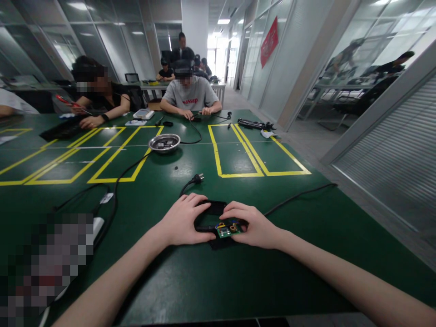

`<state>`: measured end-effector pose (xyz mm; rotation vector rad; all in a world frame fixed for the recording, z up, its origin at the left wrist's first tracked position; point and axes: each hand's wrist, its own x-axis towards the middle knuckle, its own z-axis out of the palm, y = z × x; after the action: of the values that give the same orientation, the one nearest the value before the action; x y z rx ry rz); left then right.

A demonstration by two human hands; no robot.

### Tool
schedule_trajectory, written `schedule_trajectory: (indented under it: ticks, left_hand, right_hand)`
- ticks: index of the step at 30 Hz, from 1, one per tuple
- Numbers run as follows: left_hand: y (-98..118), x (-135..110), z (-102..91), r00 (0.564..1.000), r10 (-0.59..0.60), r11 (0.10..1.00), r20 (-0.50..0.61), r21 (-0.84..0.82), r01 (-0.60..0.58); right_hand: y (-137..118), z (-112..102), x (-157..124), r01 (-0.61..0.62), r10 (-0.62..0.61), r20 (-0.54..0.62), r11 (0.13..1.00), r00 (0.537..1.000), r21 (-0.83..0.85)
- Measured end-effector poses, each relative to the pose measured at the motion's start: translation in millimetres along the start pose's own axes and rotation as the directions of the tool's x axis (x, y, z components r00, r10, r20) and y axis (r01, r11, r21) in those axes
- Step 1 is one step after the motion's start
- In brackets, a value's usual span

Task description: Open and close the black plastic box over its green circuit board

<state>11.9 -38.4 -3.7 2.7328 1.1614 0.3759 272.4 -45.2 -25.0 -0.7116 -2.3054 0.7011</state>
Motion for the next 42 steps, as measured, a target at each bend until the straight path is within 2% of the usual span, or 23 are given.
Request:
schedule_trajectory:
  ticks: [2,5,10,12,16,20,25,30,33,35,39,42]
  left_hand:
    - [-1,0,-0.6,1.0,0.012,1.0,0.024,-0.015,-0.012]
    - [-1,-1,-2.7,0.999,0.029,0.999,0.045,-0.045,-0.027]
    - [-2,-1,-2.6,0.998,0.0,0.998,0.064,-0.066,0.004]
    - [-1,-1,-0.8,0.998,-0.009,0.998,0.065,-0.063,0.013]
    - [0,-1,1.3,0.998,-0.02,0.999,0.058,-0.048,0.023]
    - [-1,-1,-2.2,0.996,-0.039,0.998,0.084,-0.045,0.043]
    - [-9,-3,-6.4,0.989,0.001,0.997,0.145,-0.08,0.011]
    - [-15,-5,-3.4,0.993,0.028,0.992,0.118,-0.129,-0.013]
    - [-15,-5,0.0,0.995,0.025,0.993,0.099,-0.119,-0.013]
    - [-14,-5,1.7,0.996,0.02,0.994,0.085,-0.106,-0.011]
    - [-13,-4,1.6,0.997,-0.001,0.996,0.073,-0.089,0.008]
    - [-10,-4,-0.4,0.997,-0.023,0.996,0.077,-0.082,0.029]
  right_hand:
    - [-1,-4,3,-0.045,0.046,-0.012,0.998,0.999,0.042]
    - [0,-12,7,-0.081,0.081,-0.021,0.997,0.996,0.019]
    - [12,-18,9,0.073,-0.075,-0.013,0.993,0.997,-0.096]
    - [15,-15,9,0.129,-0.135,-0.046,0.984,0.99,-0.119]
    - [18,-7,11,0.191,-0.206,-0.115,0.973,0.972,-0.13]
    - [19,0,12,0.226,-0.247,-0.121,0.96,0.961,-0.162]
    - [22,4,12,0.158,-0.165,-0.054,0.981,0.985,-0.117]
    - [15,-1,10,0.028,-0.027,0.011,0.999,1.0,-0.046]
    - [10,-10,7,-0.075,0.07,0.079,0.995,0.994,0.058]
    - [9,-15,5,-0.102,0.094,0.085,0.99,0.992,0.093]
    - [14,-27,4,-0.053,0.056,0.078,0.998,0.995,-0.036]
    - [20,-36,4,-0.079,0.098,0.079,0.974,0.992,-0.212]
